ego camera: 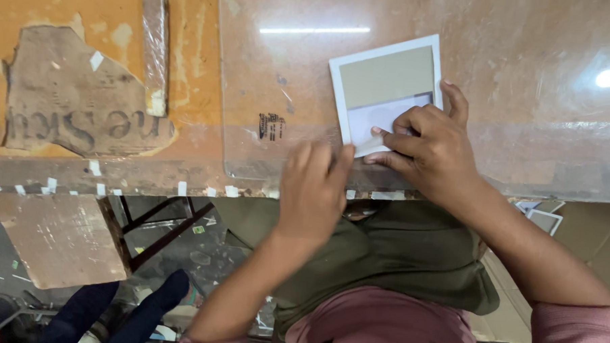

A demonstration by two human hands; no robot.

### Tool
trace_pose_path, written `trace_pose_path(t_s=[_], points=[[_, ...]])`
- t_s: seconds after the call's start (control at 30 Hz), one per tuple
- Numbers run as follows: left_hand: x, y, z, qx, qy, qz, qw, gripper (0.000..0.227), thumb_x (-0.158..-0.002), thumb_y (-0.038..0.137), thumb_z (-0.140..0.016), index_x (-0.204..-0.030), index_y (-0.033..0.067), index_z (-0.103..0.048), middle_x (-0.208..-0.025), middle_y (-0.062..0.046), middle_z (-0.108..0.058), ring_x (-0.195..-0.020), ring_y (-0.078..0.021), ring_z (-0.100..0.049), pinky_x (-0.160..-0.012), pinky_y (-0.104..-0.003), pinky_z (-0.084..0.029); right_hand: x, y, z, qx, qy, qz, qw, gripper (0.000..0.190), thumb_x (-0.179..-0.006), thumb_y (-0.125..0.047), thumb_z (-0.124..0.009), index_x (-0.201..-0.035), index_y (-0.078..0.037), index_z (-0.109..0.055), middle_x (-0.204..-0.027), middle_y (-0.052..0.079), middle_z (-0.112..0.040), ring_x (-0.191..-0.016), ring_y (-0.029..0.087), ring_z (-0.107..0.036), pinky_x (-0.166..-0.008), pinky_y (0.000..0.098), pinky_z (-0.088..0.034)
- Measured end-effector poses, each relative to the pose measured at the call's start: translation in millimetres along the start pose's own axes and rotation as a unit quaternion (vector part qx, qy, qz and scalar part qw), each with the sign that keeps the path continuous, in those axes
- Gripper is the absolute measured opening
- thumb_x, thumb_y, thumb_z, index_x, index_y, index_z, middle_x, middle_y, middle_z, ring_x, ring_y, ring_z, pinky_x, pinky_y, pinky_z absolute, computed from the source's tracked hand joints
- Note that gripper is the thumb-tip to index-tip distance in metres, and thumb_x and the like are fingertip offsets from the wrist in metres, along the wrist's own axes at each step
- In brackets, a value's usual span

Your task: The person assembles small white frames by hand on a workbench. They pick up frame parts, align them, and press them together, then place the assembled frames on the table. The process is repeated for multiple frames.

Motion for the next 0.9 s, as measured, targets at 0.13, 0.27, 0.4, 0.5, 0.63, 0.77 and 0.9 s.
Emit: trace_pose_path(t_s=[0.13,0.27,0.4,0.5,0.63,0.77,0.9], points=[[42.3,16.4,7.2,0.074,-0.036,0.039,0.996,0.049,-0.072,-0.004,-0.066,-0.121,0.0002,-0.067,-0.095,-0.016,-0.053,-0.092,-0.0371,-0.056,-0.081,-0.049,-0.046,-7.5,-0.7,3.3,-0.017,-0.027,0.003,0.999,0.037,-0.076,-0.039,-0.088,-0.105,-0.018,-0.084,-0.085,0.0,-0.061,-0.087,0.019,-0.061,-0.124,0.0589,-0.025],[41.0,11.4,35.5,0.061,0.038,0.057,0.996,0.043,-0.08,-0.01,-0.066,-0.122,-0.0006,-0.069,-0.092,-0.013,-0.054,-0.088,-0.0326,-0.055,-0.079,-0.045,-0.046,-15.3,-7.6,15.0,0.04,-0.07,0.084,0.993,0.041,-0.068,-0.048,-0.084,-0.096,-0.018,-0.083,-0.103,0.004,-0.067,-0.113,0.027,-0.061,-0.124,0.0655,-0.014],[29.2,-2.5,56.7,0.018,0.073,0.087,0.993,0.038,-0.085,-0.008,-0.069,-0.122,0.0,-0.07,-0.091,-0.012,-0.054,-0.087,-0.0309,-0.054,-0.078,-0.045,-0.044,-20.3,-11.4,46.8,0.129,-0.11,0.095,0.981,0.019,-0.079,-0.032,-0.081,-0.095,-0.021,-0.083,-0.14,0.012,-0.065,-0.134,0.036,-0.051,-0.127,0.0636,-0.017],[20.0,-6.6,63.8,0.002,0.079,0.087,0.993,0.042,-0.081,-0.008,-0.068,-0.121,0.0012,-0.07,-0.089,-0.011,-0.053,-0.087,-0.0309,-0.054,-0.079,-0.045,-0.045,-24.0,-20.0,72.9,0.145,-0.055,0.051,0.987,0.023,-0.086,-0.029,-0.08,-0.105,-0.016,-0.082,-0.147,0.018,-0.06,-0.136,0.04,-0.048,-0.126,0.0624,-0.022],[6.2,-3.9,63.5,-0.008,0.095,0.06,0.994,0.043,-0.079,-0.009,-0.065,-0.12,0.0022,-0.069,-0.092,-0.012,-0.054,-0.091,-0.0316,-0.056,-0.084,-0.045,-0.045,-25.4,-23.0,59.0,0.065,-0.025,-0.046,0.997,0.054,-0.081,-0.041,-0.081,-0.122,-0.006,-0.075,-0.142,0.021,-0.057,-0.131,0.048,-0.046,-0.115,0.0601,-0.029],[-17.3,-4.8,59.3,-0.016,0.101,0.02,0.995,0.04,-0.081,-0.008,-0.067,-0.12,0.0025,-0.07,-0.093,-0.012,-0.055,-0.092,-0.0308,-0.056,-0.085,-0.045,-0.045,-16.6,-34.3,30.5,0.049,0.009,-0.018,0.999,0.044,-0.084,-0.032,-0.08,-0.121,-0.009,-0.075,-0.128,0.019,-0.062,-0.12,0.04,-0.057,-0.115,0.0636,-0.031],[-42.4,-19.5,49.4,-0.029,0.114,0.0,0.993,0.033,-0.085,-0.002,-0.07,-0.117,0.0051,-0.072,-0.091,-0.01,-0.058,-0.09,-0.0287,-0.056,-0.082,-0.044,-0.044,3.3,-32.2,16.3,-0.007,0.008,-0.029,1.0,0.034,-0.094,-0.016,-0.073,-0.127,-0.01,-0.075,-0.109,0.011,-0.067,-0.108,0.032,-0.065,-0.122,0.0594,-0.036]])
Point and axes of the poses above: each hand's wrist, its own x-axis away from the middle knuckle, its own z-axis out of the back of the hand, y = z × x, the point moved 9 cm from there along -x, towards the middle knuckle
